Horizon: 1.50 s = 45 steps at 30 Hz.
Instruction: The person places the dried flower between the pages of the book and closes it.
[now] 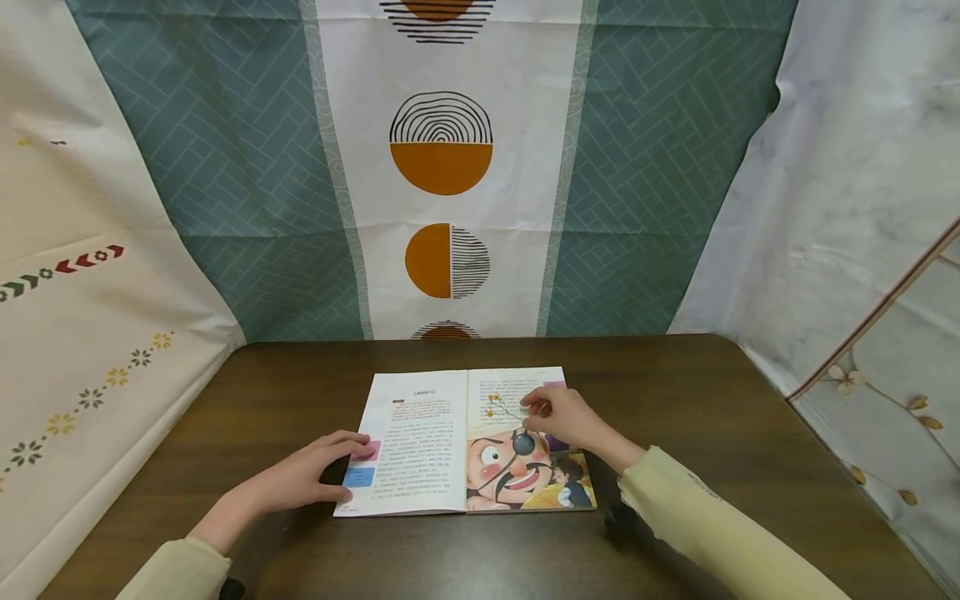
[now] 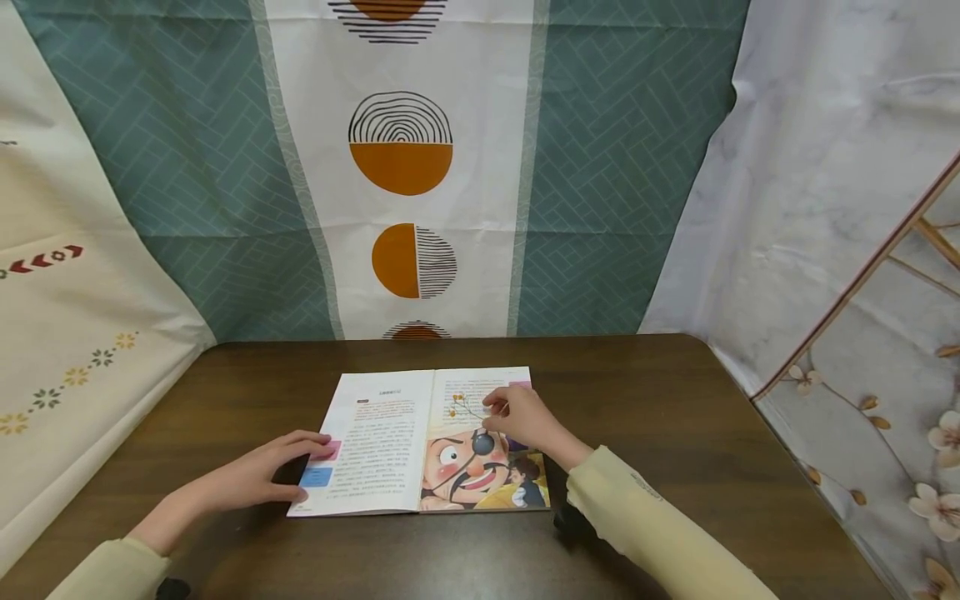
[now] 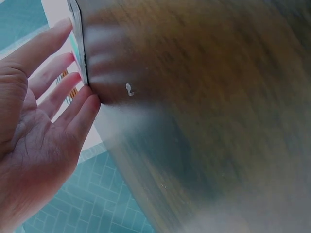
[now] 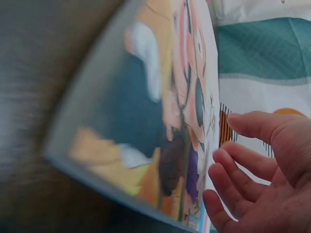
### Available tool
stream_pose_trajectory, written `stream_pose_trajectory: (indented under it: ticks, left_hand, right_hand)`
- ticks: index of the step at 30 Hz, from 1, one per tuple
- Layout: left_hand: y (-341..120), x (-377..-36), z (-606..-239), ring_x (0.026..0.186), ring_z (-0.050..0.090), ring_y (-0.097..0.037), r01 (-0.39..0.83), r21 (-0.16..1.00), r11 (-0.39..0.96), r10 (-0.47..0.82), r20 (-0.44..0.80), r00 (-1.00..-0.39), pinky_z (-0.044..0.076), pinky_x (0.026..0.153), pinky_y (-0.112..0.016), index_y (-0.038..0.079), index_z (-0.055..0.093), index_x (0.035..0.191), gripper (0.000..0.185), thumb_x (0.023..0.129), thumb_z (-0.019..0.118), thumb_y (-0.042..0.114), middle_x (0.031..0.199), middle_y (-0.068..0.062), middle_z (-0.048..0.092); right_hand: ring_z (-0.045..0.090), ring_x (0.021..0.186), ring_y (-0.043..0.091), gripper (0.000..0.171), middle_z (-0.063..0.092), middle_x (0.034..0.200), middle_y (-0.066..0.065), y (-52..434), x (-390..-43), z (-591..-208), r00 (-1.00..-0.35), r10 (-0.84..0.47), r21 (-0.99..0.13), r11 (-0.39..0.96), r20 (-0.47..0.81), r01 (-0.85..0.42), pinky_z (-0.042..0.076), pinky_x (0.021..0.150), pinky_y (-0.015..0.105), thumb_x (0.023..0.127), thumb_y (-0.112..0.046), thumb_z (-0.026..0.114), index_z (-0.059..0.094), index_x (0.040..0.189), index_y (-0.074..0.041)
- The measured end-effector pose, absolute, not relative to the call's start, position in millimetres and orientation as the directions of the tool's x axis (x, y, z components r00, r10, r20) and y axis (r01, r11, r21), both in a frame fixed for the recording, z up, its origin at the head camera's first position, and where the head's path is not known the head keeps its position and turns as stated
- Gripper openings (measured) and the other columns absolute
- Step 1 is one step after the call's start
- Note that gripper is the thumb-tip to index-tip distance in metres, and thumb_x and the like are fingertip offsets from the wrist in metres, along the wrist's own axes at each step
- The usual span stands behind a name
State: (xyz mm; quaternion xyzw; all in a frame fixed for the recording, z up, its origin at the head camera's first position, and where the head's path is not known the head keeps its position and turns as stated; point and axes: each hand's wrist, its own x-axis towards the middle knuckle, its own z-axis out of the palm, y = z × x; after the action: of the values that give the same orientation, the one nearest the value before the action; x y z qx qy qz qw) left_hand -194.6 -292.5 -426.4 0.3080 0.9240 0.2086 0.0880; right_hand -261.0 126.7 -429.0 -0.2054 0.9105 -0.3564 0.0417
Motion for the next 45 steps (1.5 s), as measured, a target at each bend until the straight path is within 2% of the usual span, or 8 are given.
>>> stream_pose_trajectory:
  ticks: [9, 16, 22, 27, 31, 37, 45]
  left_hand:
    - [-292.1, -193.8, -425.8, 0.129, 0.048, -0.037, 0.533, 0.445, 0.719, 0.607, -0.029, -0.795, 0.047, 0.103, -0.043, 0.014, 0.056, 0.139, 0.063, 0.085, 0.075, 0.04, 0.144, -0.011, 0.05]
    - [-292.0, -193.2, -425.6, 0.13, 0.048, -0.038, 0.525, 0.45, 0.722, 0.601, -0.033, -0.798, 0.047, 0.103, -0.042, 0.012, 0.055, 0.139, 0.063, 0.085, 0.076, 0.038, 0.144, -0.012, 0.05]
    - [-292.0, -192.6, -424.4, 0.129, 0.048, -0.038, 0.527, 0.456, 0.717, 0.606, -0.035, -0.795, 0.047, 0.103, -0.04, 0.012, 0.056, 0.138, 0.063, 0.085, 0.076, 0.038, 0.144, -0.012, 0.05]
    - [-290.5, -192.8, -423.5, 0.129, 0.048, -0.037, 0.52, 0.458, 0.721, 0.601, -0.039, -0.799, 0.047, 0.103, -0.04, 0.012, 0.056, 0.138, 0.062, 0.085, 0.076, 0.037, 0.143, -0.012, 0.05]
    - [-287.9, -192.2, -423.2, 0.13, 0.048, -0.038, 0.5, 0.459, 0.735, 0.585, -0.057, -0.809, 0.047, 0.104, -0.046, 0.013, 0.056, 0.138, 0.062, 0.084, 0.076, 0.036, 0.144, -0.013, 0.049]
    - [-286.0, -190.6, -423.1, 0.13, 0.048, -0.038, 0.493, 0.451, 0.744, 0.578, -0.064, -0.814, 0.046, 0.103, -0.051, 0.013, 0.056, 0.137, 0.06, 0.084, 0.077, 0.033, 0.144, -0.013, 0.049]
    - [-287.4, -190.6, -423.5, 0.131, 0.047, -0.037, 0.495, 0.449, 0.744, 0.575, -0.053, -0.816, 0.046, 0.104, -0.049, 0.013, 0.056, 0.138, 0.06, 0.085, 0.076, 0.034, 0.145, -0.012, 0.048]
  right_hand:
    - [0.062, 0.095, 0.021, 0.039, 0.068, 0.108, 0.008, 144.7, -227.3, -428.1, -0.944, -0.3, -0.641, 0.699, 0.14, -0.318, 0.055, 0.082, 0.036, 0.085, -0.016, 0.076, 0.067, 0.121, -0.005]
    - [0.062, 0.106, 0.026, 0.049, 0.063, 0.12, 0.011, 163.5, -202.1, -428.7, -0.941, -0.3, -0.587, 0.739, 0.154, -0.332, 0.056, 0.089, 0.045, 0.083, -0.02, 0.078, 0.063, 0.128, -0.006]
    - [0.06, 0.111, 0.026, 0.054, 0.062, 0.121, 0.008, 174.5, -187.3, -430.4, -0.936, -0.317, -0.556, 0.755, 0.153, -0.347, 0.053, 0.093, 0.049, 0.085, -0.03, 0.078, 0.062, 0.131, -0.007]
    - [0.057, 0.116, 0.027, 0.05, 0.061, 0.123, 0.004, 179.1, -178.5, -434.7, -0.915, -0.354, -0.487, 0.775, 0.195, -0.403, 0.051, 0.096, 0.05, 0.086, -0.027, 0.076, 0.061, 0.131, -0.009]
    - [0.056, 0.119, 0.028, 0.05, 0.06, 0.127, 0.003, 184.1, -174.9, -437.9, -0.909, -0.37, -0.448, 0.792, 0.191, -0.416, 0.051, 0.095, 0.05, 0.085, -0.026, 0.077, 0.062, 0.131, -0.012]
    - [0.056, 0.121, 0.032, 0.051, 0.06, 0.129, 0.006, 191.2, -173.3, -440.9, -0.906, -0.392, -0.447, 0.79, 0.161, -0.421, 0.05, 0.096, 0.053, 0.084, -0.027, 0.078, 0.062, 0.13, -0.01]
    - [0.058, 0.117, 0.031, 0.06, 0.063, 0.124, 0.006, 192.8, -176.9, -437.0, -0.916, -0.388, -0.435, 0.811, 0.101, -0.391, 0.05, 0.095, 0.054, 0.08, -0.034, 0.081, 0.062, 0.131, -0.007]
